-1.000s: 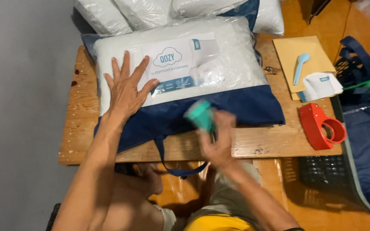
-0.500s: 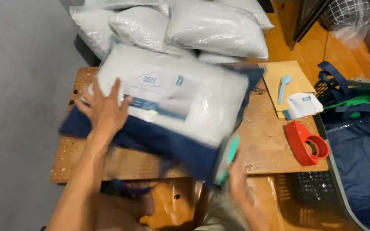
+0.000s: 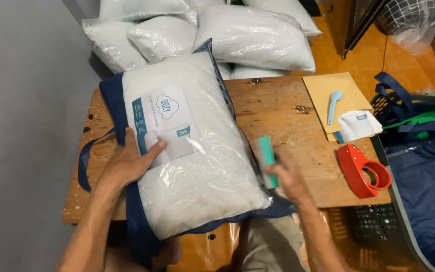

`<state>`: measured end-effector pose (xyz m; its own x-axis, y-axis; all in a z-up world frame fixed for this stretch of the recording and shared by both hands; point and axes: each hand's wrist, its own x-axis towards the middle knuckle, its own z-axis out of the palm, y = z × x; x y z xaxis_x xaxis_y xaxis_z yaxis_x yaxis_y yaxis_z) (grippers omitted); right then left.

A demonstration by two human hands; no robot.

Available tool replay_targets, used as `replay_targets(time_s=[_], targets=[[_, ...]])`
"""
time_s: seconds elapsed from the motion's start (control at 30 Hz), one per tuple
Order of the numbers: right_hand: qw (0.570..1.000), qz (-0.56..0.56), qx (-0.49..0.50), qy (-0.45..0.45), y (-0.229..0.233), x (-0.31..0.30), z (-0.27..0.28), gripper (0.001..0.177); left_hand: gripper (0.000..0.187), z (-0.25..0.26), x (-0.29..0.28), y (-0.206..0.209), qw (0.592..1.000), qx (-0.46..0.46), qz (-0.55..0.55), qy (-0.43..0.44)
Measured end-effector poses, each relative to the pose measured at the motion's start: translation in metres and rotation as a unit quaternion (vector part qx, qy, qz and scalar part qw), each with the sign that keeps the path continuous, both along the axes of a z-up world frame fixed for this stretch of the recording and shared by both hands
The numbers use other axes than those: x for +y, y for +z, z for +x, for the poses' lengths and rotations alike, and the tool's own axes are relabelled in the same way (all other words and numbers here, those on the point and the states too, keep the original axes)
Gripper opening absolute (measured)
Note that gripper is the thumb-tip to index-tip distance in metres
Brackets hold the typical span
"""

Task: The person uses a teal plastic scraper to press and smooth the edges of a vacuum-sealed pillow inside a blue bag. They then use a small blue tool to rub the handles and corners of the bag, ensuring the seal is tight and the surface is smooth.

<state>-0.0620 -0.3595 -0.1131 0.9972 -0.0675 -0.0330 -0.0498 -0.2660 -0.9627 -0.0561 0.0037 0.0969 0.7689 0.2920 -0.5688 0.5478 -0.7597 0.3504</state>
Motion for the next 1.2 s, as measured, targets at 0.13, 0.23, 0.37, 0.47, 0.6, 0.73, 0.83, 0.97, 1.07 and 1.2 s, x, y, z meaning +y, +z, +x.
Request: replay_targets(time_s=[0.13, 0.23, 0.37, 0.47, 0.6, 0.73, 0.83, 0.97, 1.07, 1.2], targets=[[0.993, 0.086, -0.041, 0.064, -0.003, 0.067, -0.068, 0.035, 0.121, 0.016, 0.02, -0.006, 0.996, -0.036, -0.075, 0.029], [0.993, 0.045, -0.032, 0.102, 0.02, 0.107, -0.125, 0.06, 0.115, 0.028, 0.034, -0.014, 0.984, -0.146, -0.103, -0.024], [0.912, 0.06, 0.001, 0.406, 0.082, 0.14, -0.151, 0.054, 0.094, 0.026, 0.036, -0.016, 0.975, -0.212, -0.013, -0.067], [0.912, 0.036, -0.101, 0.395, 0.083, 0.139, -0.145, 0.052, 0.08, 0.005, 0.011, -0.016, 0.955, -0.248, 0.025, -0.164], [0.967, -0.119, -0.216, 0.066, 0.056, 0.121, -0.097, 0.052, 0.119, -0.003, 0.0, -0.058, 0.91, -0.248, 0.129, -0.305], [0.939, -0.141, -0.308, -0.056, 0.045, 0.125, -0.054, 0.066, 0.129, 0.001, 0.01, -0.067, 0.906, -0.241, 0.134, -0.321], [0.865, -0.186, -0.452, 0.118, 0.044, 0.139, -0.038, 0.077, 0.124, 0.001, 0.017, -0.074, 0.9, -0.256, 0.125, -0.331], [0.808, -0.329, -0.489, 0.026, 0.005, 0.097, 0.019, 0.063, 0.122, 0.008, 0.025, -0.089, 0.889, -0.281, 0.15, -0.329], [0.85, -0.338, -0.387, -0.12, -0.016, 0.025, 0.084, 0.062, 0.128, 0.006, 0.024, -0.098, 0.879, -0.293, 0.168, -0.337], [0.972, -0.113, -0.066, -0.194, 0.017, -0.023, 0.112, 0.057, 0.131, 0.002, 0.023, -0.104, 0.866, -0.317, 0.173, -0.345]])
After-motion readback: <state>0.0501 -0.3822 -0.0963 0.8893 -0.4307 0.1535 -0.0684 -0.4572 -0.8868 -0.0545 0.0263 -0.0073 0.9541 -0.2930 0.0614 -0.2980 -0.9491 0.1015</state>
